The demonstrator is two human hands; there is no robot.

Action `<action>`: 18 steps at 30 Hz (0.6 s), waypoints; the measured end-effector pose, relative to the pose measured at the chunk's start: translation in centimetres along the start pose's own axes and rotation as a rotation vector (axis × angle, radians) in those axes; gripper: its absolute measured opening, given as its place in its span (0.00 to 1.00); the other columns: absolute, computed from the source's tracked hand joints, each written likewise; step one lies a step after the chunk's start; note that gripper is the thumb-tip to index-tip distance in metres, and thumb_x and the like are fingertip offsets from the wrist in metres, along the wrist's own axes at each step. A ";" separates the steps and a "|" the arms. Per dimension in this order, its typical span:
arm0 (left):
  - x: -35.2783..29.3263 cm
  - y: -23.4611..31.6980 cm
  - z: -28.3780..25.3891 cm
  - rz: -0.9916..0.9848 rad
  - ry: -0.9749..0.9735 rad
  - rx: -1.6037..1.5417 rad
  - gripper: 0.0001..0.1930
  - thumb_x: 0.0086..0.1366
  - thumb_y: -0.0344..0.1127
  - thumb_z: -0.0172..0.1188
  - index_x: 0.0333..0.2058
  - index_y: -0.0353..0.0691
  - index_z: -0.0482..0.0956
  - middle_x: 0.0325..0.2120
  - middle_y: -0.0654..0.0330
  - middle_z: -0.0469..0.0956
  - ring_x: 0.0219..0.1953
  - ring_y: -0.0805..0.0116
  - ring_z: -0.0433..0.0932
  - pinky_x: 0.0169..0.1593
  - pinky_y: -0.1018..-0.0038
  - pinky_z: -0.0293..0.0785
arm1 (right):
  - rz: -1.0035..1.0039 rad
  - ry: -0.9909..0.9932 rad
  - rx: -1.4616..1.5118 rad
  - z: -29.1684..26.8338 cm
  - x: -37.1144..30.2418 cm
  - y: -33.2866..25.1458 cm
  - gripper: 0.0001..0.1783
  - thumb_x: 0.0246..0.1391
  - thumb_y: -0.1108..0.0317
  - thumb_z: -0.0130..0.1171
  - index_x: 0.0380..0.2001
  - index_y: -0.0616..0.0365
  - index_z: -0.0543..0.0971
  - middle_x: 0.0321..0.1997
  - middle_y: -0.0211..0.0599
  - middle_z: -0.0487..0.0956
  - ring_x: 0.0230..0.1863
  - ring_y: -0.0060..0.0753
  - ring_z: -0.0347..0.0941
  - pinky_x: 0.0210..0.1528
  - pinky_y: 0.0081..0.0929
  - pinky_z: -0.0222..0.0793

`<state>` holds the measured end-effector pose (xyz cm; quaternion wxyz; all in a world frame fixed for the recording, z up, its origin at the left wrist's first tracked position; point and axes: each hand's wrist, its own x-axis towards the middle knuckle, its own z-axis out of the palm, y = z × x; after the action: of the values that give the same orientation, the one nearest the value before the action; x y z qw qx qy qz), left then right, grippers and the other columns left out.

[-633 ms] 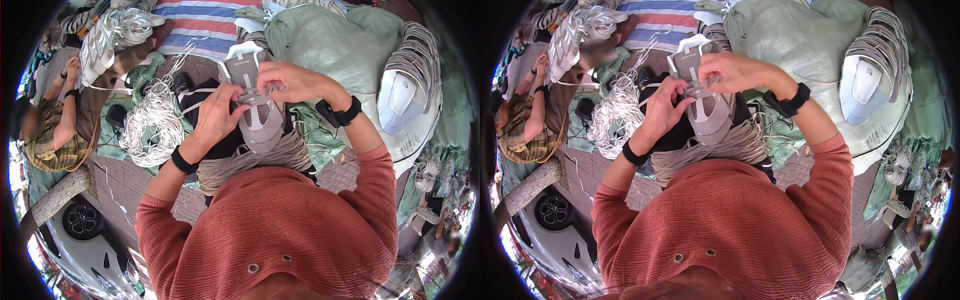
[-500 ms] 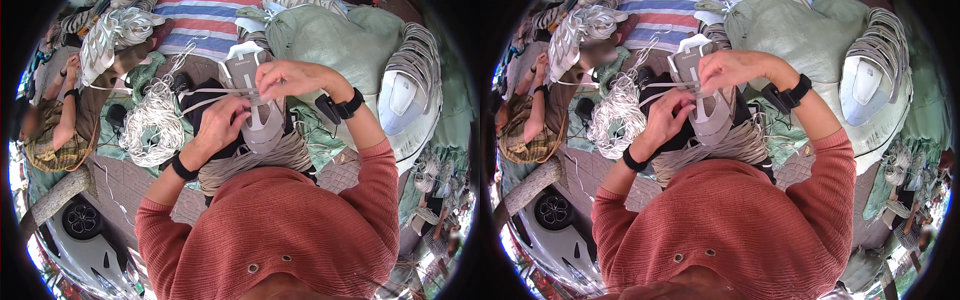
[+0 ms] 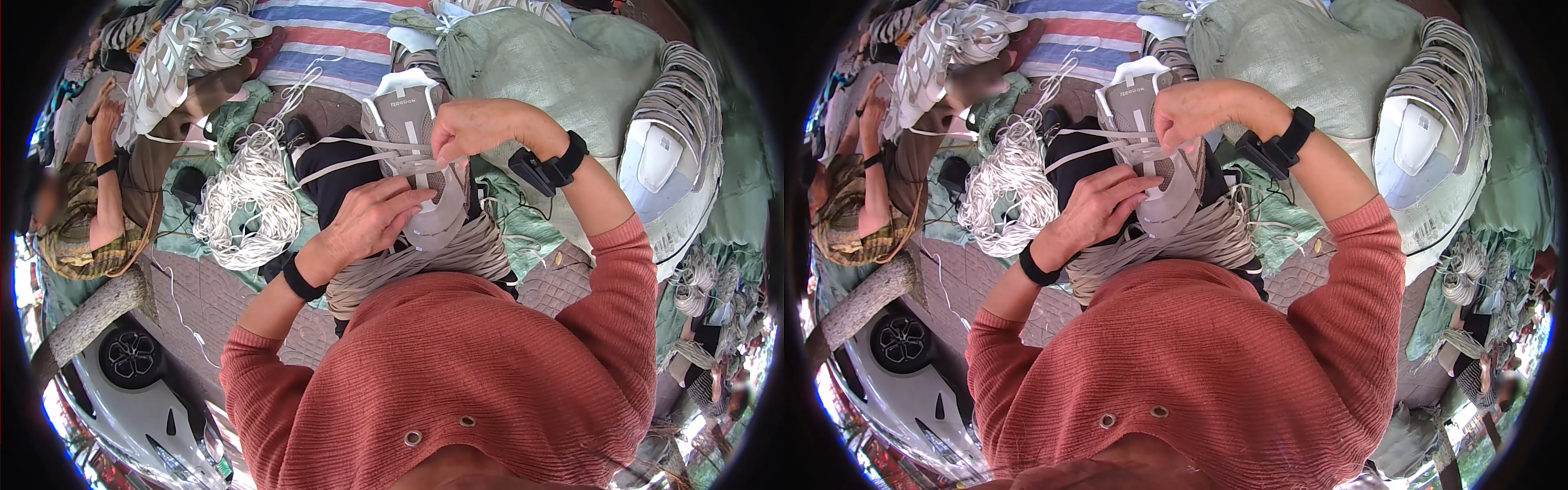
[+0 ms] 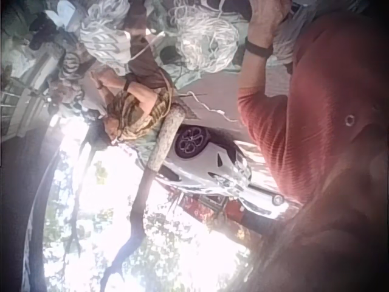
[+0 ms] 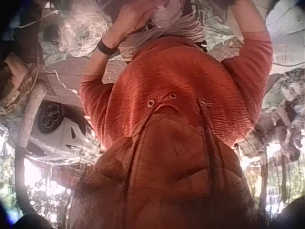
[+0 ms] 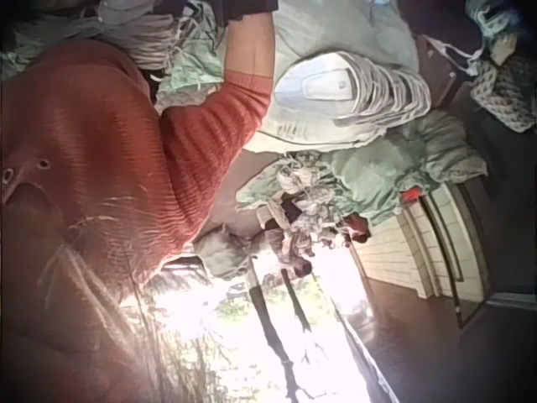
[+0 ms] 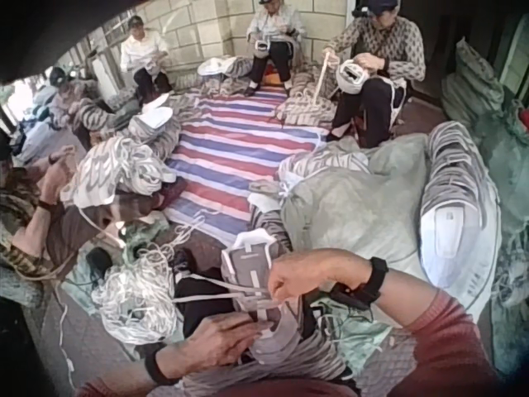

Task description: The person sits on the ground and laces a white sneaker held on their lap. They thread a white lace through the eyelets, pulling it tight and adjusting the fit repeatedly. The person works on a single shoe while surrounded by large sacks of footwear and other workers.

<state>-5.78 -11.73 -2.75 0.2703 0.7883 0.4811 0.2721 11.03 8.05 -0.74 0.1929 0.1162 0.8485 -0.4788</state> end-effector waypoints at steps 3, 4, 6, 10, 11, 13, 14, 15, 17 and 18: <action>0.0 -0.1 0.1 -0.020 -0.013 -0.021 0.18 0.59 0.24 0.60 0.49 0.44 0.79 0.32 0.56 0.73 0.32 0.55 0.76 0.35 0.66 0.75 | -0.050 0.028 0.124 0.6 0.1 0.8 0.08 0.51 0.68 0.62 0.31 0.62 0.81 0.22 0.29 0.78 0.22 0.22 0.70 0.27 0.25 0.66; 0.0 -0.2 0.1 -0.023 -0.015 -0.024 0.18 0.59 0.24 0.60 0.49 0.44 0.79 0.32 0.56 0.73 0.32 0.55 0.76 0.35 0.65 0.75 | -0.092 0.048 0.163 0.9 0.1 1.0 0.07 0.51 0.69 0.63 0.31 0.62 0.80 0.22 0.27 0.77 0.23 0.21 0.69 0.27 0.24 0.65; 0.0 -0.3 0.2 -0.026 -0.016 -0.028 0.18 0.59 0.23 0.60 0.49 0.44 0.79 0.32 0.56 0.73 0.32 0.55 0.76 0.35 0.65 0.75 | -0.164 0.088 0.200 1.1 -0.1 1.0 0.07 0.51 0.70 0.63 0.31 0.62 0.78 0.23 0.24 0.76 0.24 0.18 0.68 0.28 0.22 0.64; -0.1 -0.5 0.4 -0.026 -0.023 -0.035 0.19 0.59 0.23 0.60 0.49 0.43 0.79 0.33 0.56 0.74 0.33 0.54 0.77 0.36 0.65 0.75 | -0.221 0.211 0.147 1.6 -0.5 0.7 0.07 0.50 0.71 0.64 0.30 0.59 0.76 0.24 0.24 0.74 0.24 0.19 0.67 0.28 0.22 0.63; -0.1 -0.5 0.4 -0.027 -0.027 -0.038 0.19 0.59 0.23 0.60 0.49 0.43 0.79 0.33 0.56 0.74 0.33 0.54 0.77 0.36 0.65 0.75 | -0.221 0.249 0.121 1.7 -0.4 0.7 0.07 0.49 0.71 0.64 0.30 0.59 0.76 0.25 0.24 0.74 0.24 0.20 0.68 0.29 0.23 0.63; -0.2 -0.6 0.4 -0.033 -0.036 -0.033 0.19 0.58 0.22 0.60 0.49 0.43 0.79 0.33 0.56 0.74 0.33 0.54 0.77 0.36 0.65 0.75 | -0.431 0.661 -0.390 2.4 -0.2 0.5 0.08 0.49 0.70 0.65 0.32 0.56 0.76 0.24 0.27 0.74 0.24 0.25 0.69 0.29 0.25 0.64; -0.2 -0.6 0.4 -0.035 -0.042 -0.032 0.19 0.58 0.22 0.61 0.49 0.43 0.79 0.33 0.56 0.74 0.33 0.54 0.77 0.36 0.65 0.75 | -0.529 0.863 -0.653 2.8 -0.1 0.5 0.09 0.48 0.70 0.65 0.32 0.55 0.75 0.24 0.29 0.74 0.23 0.27 0.69 0.30 0.26 0.64; -0.1 -0.6 0.4 -0.048 -0.052 -0.047 0.19 0.58 0.22 0.61 0.49 0.43 0.79 0.33 0.56 0.74 0.33 0.54 0.77 0.36 0.66 0.75 | -0.511 0.904 -0.756 3.1 0.0 0.7 0.09 0.49 0.70 0.64 0.33 0.54 0.74 0.22 0.30 0.73 0.22 0.30 0.69 0.32 0.27 0.64; 0.1 -0.5 0.2 -0.076 -0.070 -0.076 0.19 0.58 0.21 0.61 0.49 0.43 0.80 0.33 0.55 0.75 0.33 0.53 0.77 0.36 0.66 0.75 | -0.469 0.979 -0.966 3.8 0.4 1.4 0.10 0.51 0.69 0.62 0.35 0.52 0.72 0.17 0.34 0.70 0.20 0.36 0.70 0.36 0.30 0.65; 0.1 -0.5 0.2 -0.072 -0.070 -0.087 0.19 0.58 0.21 0.61 0.49 0.42 0.80 0.33 0.55 0.75 0.33 0.53 0.77 0.36 0.66 0.75 | -0.408 1.030 -0.871 4.3 0.4 1.8 0.10 0.51 0.69 0.62 0.35 0.52 0.72 0.18 0.33 0.71 0.20 0.36 0.70 0.36 0.29 0.66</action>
<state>-5.91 -11.46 -3.17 0.3308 0.7669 0.4871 0.2552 12.23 5.29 -4.28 -0.2980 0.0790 0.9513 -0.0061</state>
